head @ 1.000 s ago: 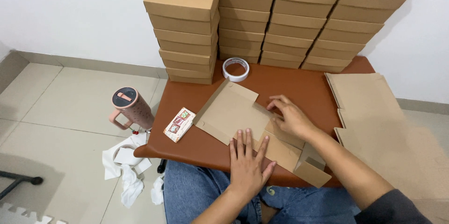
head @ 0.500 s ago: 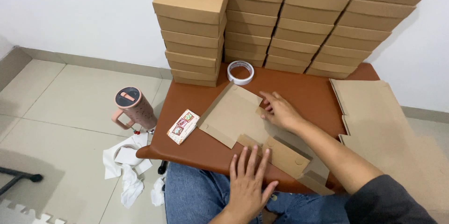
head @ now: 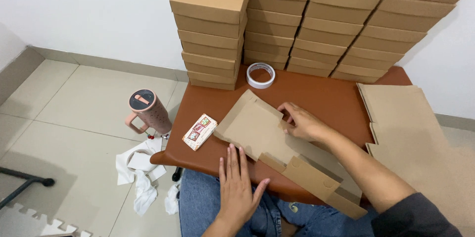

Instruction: Assembling cardboard boxes from flat sheets by folding and tucking flaps.

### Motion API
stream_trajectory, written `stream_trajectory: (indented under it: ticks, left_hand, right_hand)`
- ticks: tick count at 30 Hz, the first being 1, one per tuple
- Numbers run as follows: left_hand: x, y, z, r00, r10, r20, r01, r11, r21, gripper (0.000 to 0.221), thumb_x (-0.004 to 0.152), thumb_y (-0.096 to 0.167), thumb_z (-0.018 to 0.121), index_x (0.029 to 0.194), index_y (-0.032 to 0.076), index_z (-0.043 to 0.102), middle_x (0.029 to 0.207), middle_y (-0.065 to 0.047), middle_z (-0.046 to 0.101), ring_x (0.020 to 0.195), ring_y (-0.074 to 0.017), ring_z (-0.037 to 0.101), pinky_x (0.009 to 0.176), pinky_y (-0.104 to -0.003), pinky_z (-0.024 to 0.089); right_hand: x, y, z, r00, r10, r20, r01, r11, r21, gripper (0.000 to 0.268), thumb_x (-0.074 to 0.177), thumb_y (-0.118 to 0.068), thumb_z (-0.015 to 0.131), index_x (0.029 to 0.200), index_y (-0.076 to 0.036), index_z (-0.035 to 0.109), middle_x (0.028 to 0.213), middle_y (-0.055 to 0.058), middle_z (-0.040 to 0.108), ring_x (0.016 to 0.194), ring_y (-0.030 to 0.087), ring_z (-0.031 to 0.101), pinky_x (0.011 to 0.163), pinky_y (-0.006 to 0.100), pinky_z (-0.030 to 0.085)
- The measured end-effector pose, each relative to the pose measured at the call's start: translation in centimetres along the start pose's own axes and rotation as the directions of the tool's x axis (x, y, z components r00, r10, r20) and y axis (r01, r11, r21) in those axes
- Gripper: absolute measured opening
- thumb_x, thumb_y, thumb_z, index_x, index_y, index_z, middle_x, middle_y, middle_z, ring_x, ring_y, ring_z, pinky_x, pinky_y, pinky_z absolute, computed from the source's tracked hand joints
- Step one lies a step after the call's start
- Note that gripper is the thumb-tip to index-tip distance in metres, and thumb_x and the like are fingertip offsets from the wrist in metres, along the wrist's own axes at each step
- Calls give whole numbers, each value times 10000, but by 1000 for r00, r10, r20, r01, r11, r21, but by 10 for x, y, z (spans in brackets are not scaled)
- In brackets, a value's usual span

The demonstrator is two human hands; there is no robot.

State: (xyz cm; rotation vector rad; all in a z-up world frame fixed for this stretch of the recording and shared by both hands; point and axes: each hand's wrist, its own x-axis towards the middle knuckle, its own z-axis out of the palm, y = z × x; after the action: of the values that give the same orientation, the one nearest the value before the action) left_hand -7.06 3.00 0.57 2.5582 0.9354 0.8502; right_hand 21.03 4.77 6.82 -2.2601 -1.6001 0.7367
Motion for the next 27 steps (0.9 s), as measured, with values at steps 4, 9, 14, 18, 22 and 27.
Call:
stream_trajectory:
  ticks: [4,9,14,18,22,27]
  left_hand:
    - [11,-2,8,999,36,-4,-36,999,-22,943,942,498,608,1522,-131,212,1597,-369,194,1522,-424,190,1215,-526,121]
    - [21,-14,21,997,79,0,-79,992,100,959,958,611,532,1480,-158,295,1556,-358,304,1505,-434,225,1216,-527,116]
    - [24,-23,30,993,103,50,-110,982,157,998,949,696,477,1473,-143,338,1542,-355,329,1481,-466,245,1182,-552,164]
    - [28,-30,31,993,104,49,-112,973,204,1057,839,777,594,1505,-18,390,1532,-402,281,1467,-534,192,1135,-642,152]
    - [32,-31,29,991,97,89,-118,957,267,1081,837,836,550,1533,29,370,1517,-426,271,1451,-557,188,1119,-642,159]
    - [30,-29,24,995,91,52,-100,969,225,1031,858,785,564,1551,53,349,1561,-383,230,1468,-527,170,1125,-644,146]
  right_hand:
    - [17,14,8,987,-149,56,154,984,-91,804,710,104,632,1454,-129,436,1487,82,489,1346,304,459,1113,442,431]
    - [23,-16,7,951,-166,260,217,960,-179,1067,622,244,462,1573,-192,251,1682,1,166,1545,199,119,1271,433,150]
    - [47,-26,12,876,-246,415,369,895,-250,981,840,-139,681,1603,-139,64,1695,76,-16,1559,210,-55,1270,449,6]
    - [54,-50,22,921,-176,347,281,918,-280,783,976,-568,313,1594,-147,83,1696,21,-27,1557,165,-42,1274,405,-11]
    - [57,-53,23,927,-189,325,294,904,-312,769,985,-583,268,1595,-145,100,1695,14,8,1554,159,-10,1275,409,2]
    - [2,-40,-42,967,-197,164,220,965,-144,752,926,-629,239,1590,-285,163,1687,1,108,1535,243,119,1249,478,106]
